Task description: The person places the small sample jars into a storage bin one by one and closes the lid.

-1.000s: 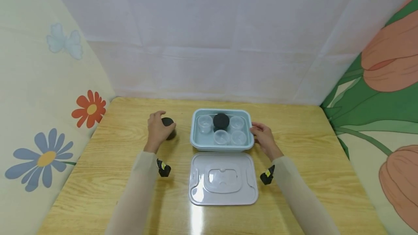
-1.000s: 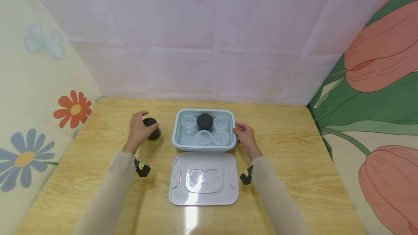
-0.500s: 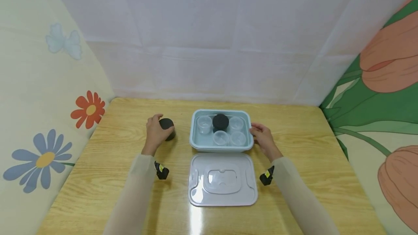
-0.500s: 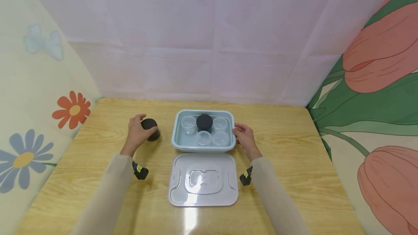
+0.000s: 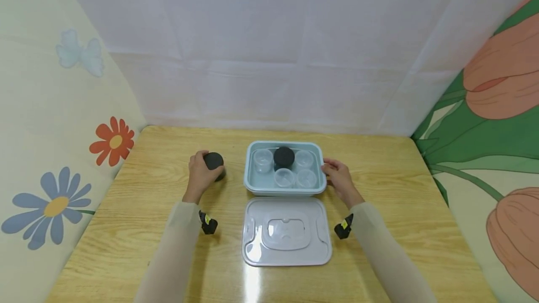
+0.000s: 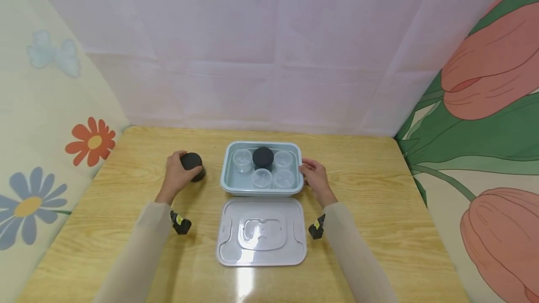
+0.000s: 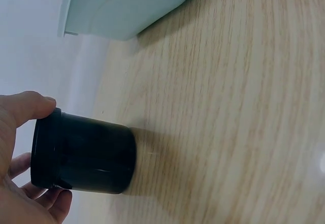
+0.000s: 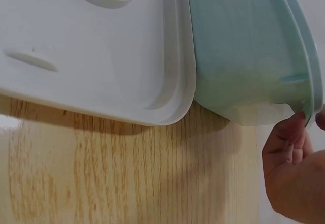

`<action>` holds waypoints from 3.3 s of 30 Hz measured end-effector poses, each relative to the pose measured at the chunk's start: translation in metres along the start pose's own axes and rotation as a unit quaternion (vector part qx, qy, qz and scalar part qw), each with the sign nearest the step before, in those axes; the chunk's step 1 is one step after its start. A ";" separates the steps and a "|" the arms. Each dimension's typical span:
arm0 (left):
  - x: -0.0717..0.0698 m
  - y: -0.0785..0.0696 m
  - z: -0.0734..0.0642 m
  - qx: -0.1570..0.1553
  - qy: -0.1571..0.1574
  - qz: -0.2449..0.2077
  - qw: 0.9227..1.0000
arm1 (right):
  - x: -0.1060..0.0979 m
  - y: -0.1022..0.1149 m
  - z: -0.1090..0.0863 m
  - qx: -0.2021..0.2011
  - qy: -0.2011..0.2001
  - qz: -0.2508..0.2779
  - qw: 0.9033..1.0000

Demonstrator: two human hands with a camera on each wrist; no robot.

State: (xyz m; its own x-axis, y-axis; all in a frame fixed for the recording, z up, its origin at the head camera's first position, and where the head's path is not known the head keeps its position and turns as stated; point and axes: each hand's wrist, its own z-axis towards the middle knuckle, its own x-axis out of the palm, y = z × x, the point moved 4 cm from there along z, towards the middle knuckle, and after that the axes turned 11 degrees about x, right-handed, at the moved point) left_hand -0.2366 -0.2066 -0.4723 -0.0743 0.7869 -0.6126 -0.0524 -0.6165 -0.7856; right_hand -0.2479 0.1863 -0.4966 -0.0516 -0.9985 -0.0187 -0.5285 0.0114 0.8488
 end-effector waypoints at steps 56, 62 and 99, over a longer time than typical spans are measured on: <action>-0.010 -0.042 0.003 0.049 -0.013 -0.018 0.999 | 0.001 0.001 -0.003 0.005 0.000 -0.009 1.000; -0.010 -0.051 0.005 0.062 -0.013 -0.017 0.998 | 0.001 0.000 -0.004 0.006 0.000 -0.012 1.000; 0.021 -0.114 -0.004 0.138 0.018 -0.044 0.989 | 0.001 0.000 -0.004 0.005 0.001 -0.018 1.000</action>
State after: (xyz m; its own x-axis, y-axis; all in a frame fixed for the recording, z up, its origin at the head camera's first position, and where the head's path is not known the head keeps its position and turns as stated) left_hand -0.2281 -0.1195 -0.3961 -0.0223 0.8355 -0.5490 -0.3279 -0.5249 -0.7855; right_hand -0.2446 0.1855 -0.4941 -0.0310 -0.9984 -0.0480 -0.5392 -0.0237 0.8419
